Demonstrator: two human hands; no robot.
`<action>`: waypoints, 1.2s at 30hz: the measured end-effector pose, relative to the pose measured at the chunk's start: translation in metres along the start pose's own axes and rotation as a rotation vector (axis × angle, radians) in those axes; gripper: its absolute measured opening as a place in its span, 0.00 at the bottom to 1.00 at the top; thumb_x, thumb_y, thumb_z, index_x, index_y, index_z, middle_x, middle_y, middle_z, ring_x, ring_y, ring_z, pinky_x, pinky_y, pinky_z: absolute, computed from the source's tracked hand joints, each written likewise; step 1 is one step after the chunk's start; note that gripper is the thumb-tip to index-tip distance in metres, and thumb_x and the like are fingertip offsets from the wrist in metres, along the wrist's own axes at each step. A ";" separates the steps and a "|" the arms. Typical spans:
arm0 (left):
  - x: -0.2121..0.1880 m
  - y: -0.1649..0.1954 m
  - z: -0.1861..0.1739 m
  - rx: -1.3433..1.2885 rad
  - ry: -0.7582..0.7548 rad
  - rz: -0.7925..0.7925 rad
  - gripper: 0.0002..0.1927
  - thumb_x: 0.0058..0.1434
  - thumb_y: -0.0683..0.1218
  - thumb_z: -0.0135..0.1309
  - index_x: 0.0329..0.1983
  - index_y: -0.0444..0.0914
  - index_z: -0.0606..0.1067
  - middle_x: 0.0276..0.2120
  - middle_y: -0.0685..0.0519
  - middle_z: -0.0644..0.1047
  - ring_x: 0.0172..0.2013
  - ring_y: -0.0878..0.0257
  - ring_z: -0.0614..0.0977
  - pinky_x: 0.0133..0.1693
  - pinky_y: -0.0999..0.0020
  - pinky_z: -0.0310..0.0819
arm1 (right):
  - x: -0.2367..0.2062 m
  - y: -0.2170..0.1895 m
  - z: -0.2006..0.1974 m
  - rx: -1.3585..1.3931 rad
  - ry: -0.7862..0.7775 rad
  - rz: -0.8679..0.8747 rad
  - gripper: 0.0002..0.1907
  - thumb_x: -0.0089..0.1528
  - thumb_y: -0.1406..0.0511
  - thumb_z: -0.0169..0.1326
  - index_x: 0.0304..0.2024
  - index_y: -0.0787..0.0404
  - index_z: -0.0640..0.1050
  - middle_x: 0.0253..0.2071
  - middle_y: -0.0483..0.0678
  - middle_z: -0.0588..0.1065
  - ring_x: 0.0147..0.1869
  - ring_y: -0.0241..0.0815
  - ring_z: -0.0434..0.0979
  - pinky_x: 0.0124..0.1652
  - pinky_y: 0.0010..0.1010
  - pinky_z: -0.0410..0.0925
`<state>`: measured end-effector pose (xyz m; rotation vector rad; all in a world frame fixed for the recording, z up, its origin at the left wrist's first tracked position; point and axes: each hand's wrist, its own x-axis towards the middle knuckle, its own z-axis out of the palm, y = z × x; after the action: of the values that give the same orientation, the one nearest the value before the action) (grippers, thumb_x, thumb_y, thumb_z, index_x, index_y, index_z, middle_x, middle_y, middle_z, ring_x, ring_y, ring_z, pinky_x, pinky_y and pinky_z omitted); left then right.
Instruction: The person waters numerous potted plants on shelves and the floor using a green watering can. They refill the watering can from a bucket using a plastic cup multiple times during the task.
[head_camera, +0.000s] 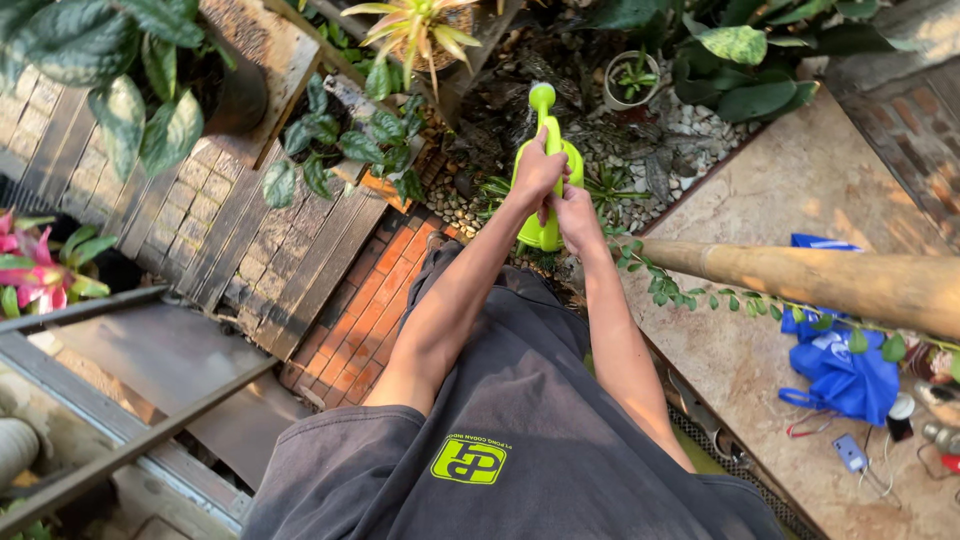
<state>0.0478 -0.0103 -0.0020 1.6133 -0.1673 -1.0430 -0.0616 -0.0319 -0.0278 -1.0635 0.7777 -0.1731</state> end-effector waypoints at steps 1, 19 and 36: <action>-0.001 0.002 -0.009 -0.031 0.009 0.024 0.44 0.57 0.37 0.48 0.78 0.38 0.49 0.28 0.47 0.79 0.25 0.62 0.79 0.30 0.64 0.78 | 0.003 0.000 0.007 -0.009 -0.033 -0.026 0.11 0.70 0.68 0.48 0.34 0.67 0.75 0.27 0.46 0.74 0.27 0.36 0.72 0.31 0.28 0.67; -0.048 -0.068 -0.060 0.039 0.027 -0.010 0.34 0.57 0.37 0.54 0.70 0.29 0.65 0.44 0.41 0.83 0.25 0.67 0.80 0.28 0.72 0.77 | 0.033 -0.011 0.003 0.289 0.056 0.313 0.18 0.69 0.62 0.50 0.51 0.74 0.72 0.46 0.63 0.78 0.48 0.52 0.83 0.49 0.40 0.78; -0.062 -0.085 -0.092 0.194 -0.126 0.008 0.20 0.60 0.50 0.64 0.47 0.30 0.77 0.27 0.53 0.83 0.26 0.68 0.85 0.33 0.74 0.79 | 0.058 -0.022 0.018 0.399 0.226 0.216 0.18 0.63 0.75 0.55 0.54 0.79 0.70 0.45 0.63 0.77 0.44 0.55 0.83 0.48 0.46 0.81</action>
<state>0.0399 0.1223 -0.0450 1.7183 -0.3688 -1.1513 -0.0029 -0.0576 -0.0330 -0.5839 1.0066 -0.2547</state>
